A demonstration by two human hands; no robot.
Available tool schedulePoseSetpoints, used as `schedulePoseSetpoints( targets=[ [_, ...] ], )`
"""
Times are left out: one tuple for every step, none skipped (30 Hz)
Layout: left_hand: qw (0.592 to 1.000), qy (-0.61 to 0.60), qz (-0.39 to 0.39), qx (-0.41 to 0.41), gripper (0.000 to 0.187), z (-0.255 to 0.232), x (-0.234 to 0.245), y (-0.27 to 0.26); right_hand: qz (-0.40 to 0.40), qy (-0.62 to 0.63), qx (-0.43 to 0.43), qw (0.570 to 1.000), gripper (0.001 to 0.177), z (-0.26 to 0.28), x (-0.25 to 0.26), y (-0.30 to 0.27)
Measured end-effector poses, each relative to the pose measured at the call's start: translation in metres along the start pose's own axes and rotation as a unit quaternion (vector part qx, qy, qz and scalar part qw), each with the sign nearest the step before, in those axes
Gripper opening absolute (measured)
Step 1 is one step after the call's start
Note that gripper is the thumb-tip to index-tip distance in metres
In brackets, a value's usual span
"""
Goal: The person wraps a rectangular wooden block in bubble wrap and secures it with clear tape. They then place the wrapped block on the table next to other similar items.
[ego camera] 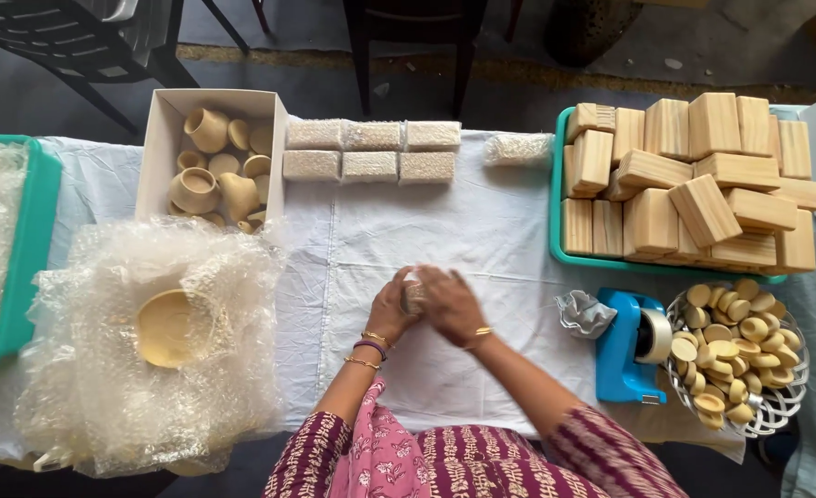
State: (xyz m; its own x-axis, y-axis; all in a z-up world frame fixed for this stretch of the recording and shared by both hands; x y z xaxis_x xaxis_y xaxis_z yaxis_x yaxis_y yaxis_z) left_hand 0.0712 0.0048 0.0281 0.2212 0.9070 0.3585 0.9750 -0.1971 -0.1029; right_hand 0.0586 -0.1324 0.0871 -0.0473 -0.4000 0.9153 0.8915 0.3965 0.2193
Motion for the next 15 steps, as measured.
schedulePoseSetpoints(
  targets=[
    [1.0,-0.001,0.0,-0.001,0.095,0.019,-0.008,-0.003,0.0,-0.001,0.0,1.0,0.062,-0.001,-0.013,-0.005],
    [0.999,0.022,-0.014,-0.033,0.085,0.033,-0.012,-0.001,0.0,-0.048,-0.011,0.999,0.053,-0.006,-0.025,-0.004],
    [0.996,0.044,-0.027,-0.066,0.076,0.047,-0.016,0.0,-0.001,-0.095,-0.021,0.995,0.046,-0.01,-0.038,-0.002],
    [0.996,0.047,-0.03,-0.066,0.076,0.035,-0.008,0.002,-0.004,-0.093,-0.019,0.995,0.046,-0.015,-0.037,-0.001],
    [0.995,0.049,-0.007,-0.092,0.082,0.022,-0.004,0.005,-0.001,-0.1,-0.052,0.994,0.042,-0.024,-0.038,0.0],
    [0.992,0.049,0.019,-0.114,0.089,0.009,-0.004,0.001,0.006,-0.107,-0.087,0.99,0.038,-0.033,-0.039,-0.005],
    [0.992,0.049,0.02,-0.112,0.089,0.017,-0.005,0.001,0.008,-0.105,-0.087,0.991,0.038,-0.036,-0.036,-0.007],
    [0.992,0.062,0.023,-0.104,0.081,0.025,-0.008,0.003,0.007,-0.08,-0.112,0.99,0.034,-0.045,-0.031,-0.01],
    [0.992,0.075,0.027,-0.097,0.074,0.034,-0.011,0.005,0.007,-0.054,-0.137,0.989,0.03,-0.053,-0.027,-0.012],
    [0.992,0.074,0.027,-0.095,0.074,0.029,-0.01,0.003,0.009,-0.054,-0.137,0.989,0.03,-0.059,-0.034,-0.018],
    [0.993,0.083,0.035,-0.077,0.071,0.026,-0.009,0.002,0.005,-0.019,-0.172,0.985,0.027,-0.069,-0.04,-0.025],
    [0.993,0.094,0.041,-0.063,0.068,0.022,-0.007,0.006,-0.003,0.015,-0.205,0.979,0.025,-0.08,-0.046,-0.027],
    [0.993,0.094,0.039,-0.064,0.068,0.03,-0.007,0.008,-0.004,0.015,-0.203,0.979,0.025,-0.087,-0.059,-0.025],
    [0.992,0.09,0.029,-0.085,0.07,0.035,-0.01,0.006,-0.024,0.04,-0.172,0.984,0.022,-0.09,-0.07,-0.028],
    [0.99,0.086,0.018,-0.106,0.071,0.041,-0.013,0.005,-0.045,0.065,-0.14,0.987,0.02,-0.093,-0.081,-0.031]
  ],
)
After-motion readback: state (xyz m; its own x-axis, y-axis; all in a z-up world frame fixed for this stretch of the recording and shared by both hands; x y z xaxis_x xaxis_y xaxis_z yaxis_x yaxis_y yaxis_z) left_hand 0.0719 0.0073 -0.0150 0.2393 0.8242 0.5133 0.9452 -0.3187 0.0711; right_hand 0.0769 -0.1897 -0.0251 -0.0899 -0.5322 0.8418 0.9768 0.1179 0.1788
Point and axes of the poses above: each hand's wrist, its own y-axis towards the middle knuckle, its own x-axis out of the back of the hand, z = x × y, the point moved 6 cm from there along y, towards the middle knuckle, and after that the axes turned 9 degrees about -y, right-handed, at the moved point
